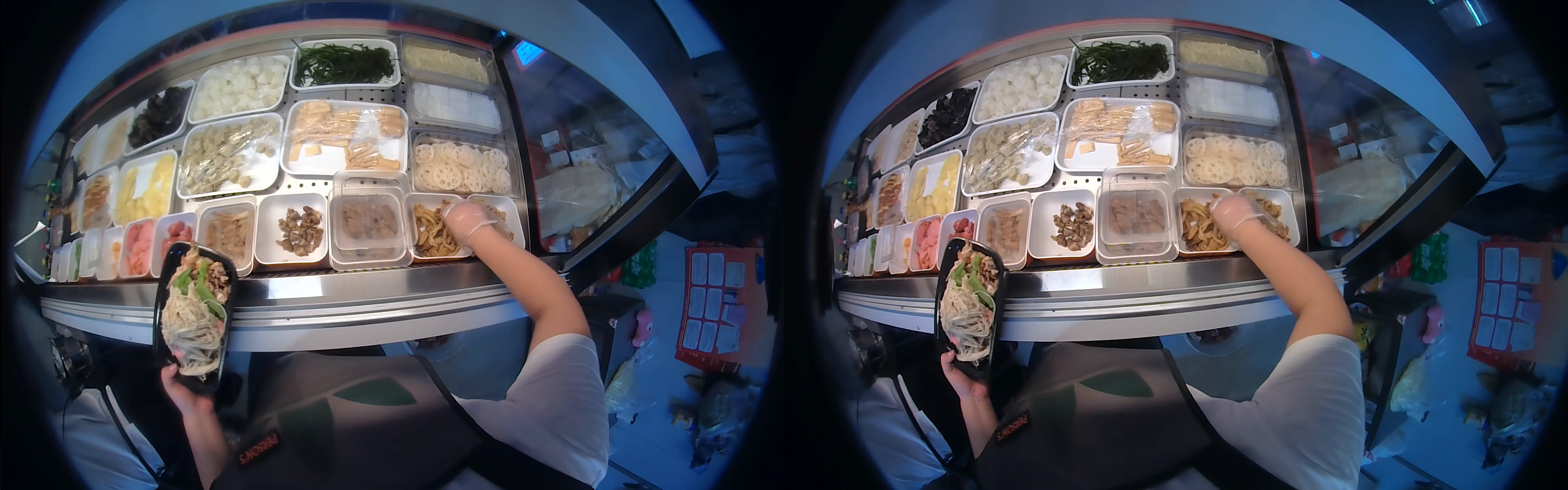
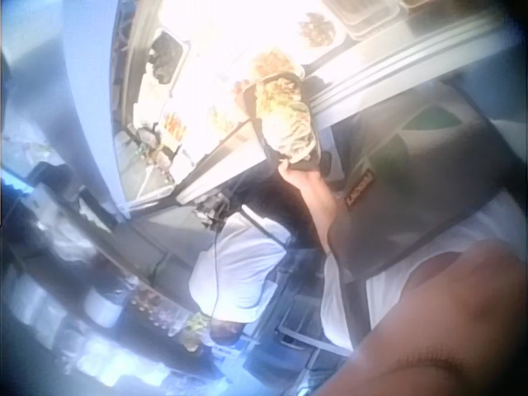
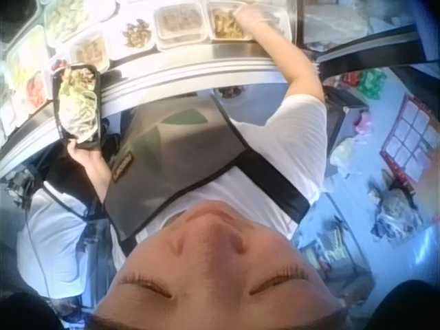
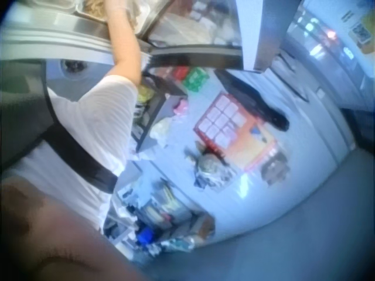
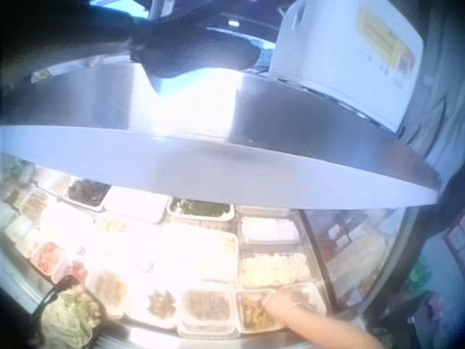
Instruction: The person assembles multiple noodle dishes in black takeout containers. They add noodles, sliced meats, vegetables, and sauces from various containers in a refrigerated display case, then place the finished dishes on a counter.
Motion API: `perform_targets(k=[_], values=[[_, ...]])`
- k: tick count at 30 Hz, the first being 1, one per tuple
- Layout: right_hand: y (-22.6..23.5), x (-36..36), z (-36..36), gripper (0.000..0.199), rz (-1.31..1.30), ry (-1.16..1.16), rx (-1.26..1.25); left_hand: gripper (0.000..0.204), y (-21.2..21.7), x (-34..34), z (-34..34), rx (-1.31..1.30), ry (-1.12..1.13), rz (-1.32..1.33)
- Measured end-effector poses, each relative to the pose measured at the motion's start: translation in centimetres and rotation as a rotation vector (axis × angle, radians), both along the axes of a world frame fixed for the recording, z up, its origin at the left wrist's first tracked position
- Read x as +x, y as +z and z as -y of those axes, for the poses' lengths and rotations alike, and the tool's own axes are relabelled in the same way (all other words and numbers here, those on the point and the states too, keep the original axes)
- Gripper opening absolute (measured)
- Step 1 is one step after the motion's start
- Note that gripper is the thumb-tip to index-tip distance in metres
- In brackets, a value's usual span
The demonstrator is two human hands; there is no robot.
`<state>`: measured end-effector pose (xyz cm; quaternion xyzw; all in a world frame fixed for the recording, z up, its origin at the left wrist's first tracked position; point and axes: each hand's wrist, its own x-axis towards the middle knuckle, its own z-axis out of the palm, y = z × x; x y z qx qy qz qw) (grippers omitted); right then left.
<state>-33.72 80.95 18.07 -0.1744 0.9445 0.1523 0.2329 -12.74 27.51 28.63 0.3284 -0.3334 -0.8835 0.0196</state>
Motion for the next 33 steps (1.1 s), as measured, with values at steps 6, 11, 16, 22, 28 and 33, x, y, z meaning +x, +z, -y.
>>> perform_targets(k=[6, 11, 16, 22, 28, 33], values=[[1.7, -0.6, 0.8, 0.021, 0.147, -0.169, 0.014, 0.055, 0.0, -1.0, 1.6, 0.009, -0.051, -0.027], [5.8, 1.0, -0.4, 0.026, -0.026, -0.475, -0.414, 0.071, 1.0, -3.5, 1.3, 0.076, -0.236, -0.070], [8.4, 2.2, 0.4, 0.023, -0.017, -0.961, -0.601, 0.064, 1.0, -6.9, -0.2, 0.105, -0.398, -0.074], [15.3, 2.1, 1.1, 0.021, -0.105, -0.907, -1.076, 0.057, -0.4, -12.7, -5.4, 0.092, -0.656, -0.046], [22.6, 2.0, 12.5, 0.014, -0.218, 0.012, -0.701, 0.051, -3.4, -16.0, -13.6, -0.017, -0.738, -0.049], [21.6, 1.2, 11.7, 0.041, -0.142, 0.076, -0.883, 0.049, -2.5, -15.7, -18.4, 0.325, -0.600, -0.119]])
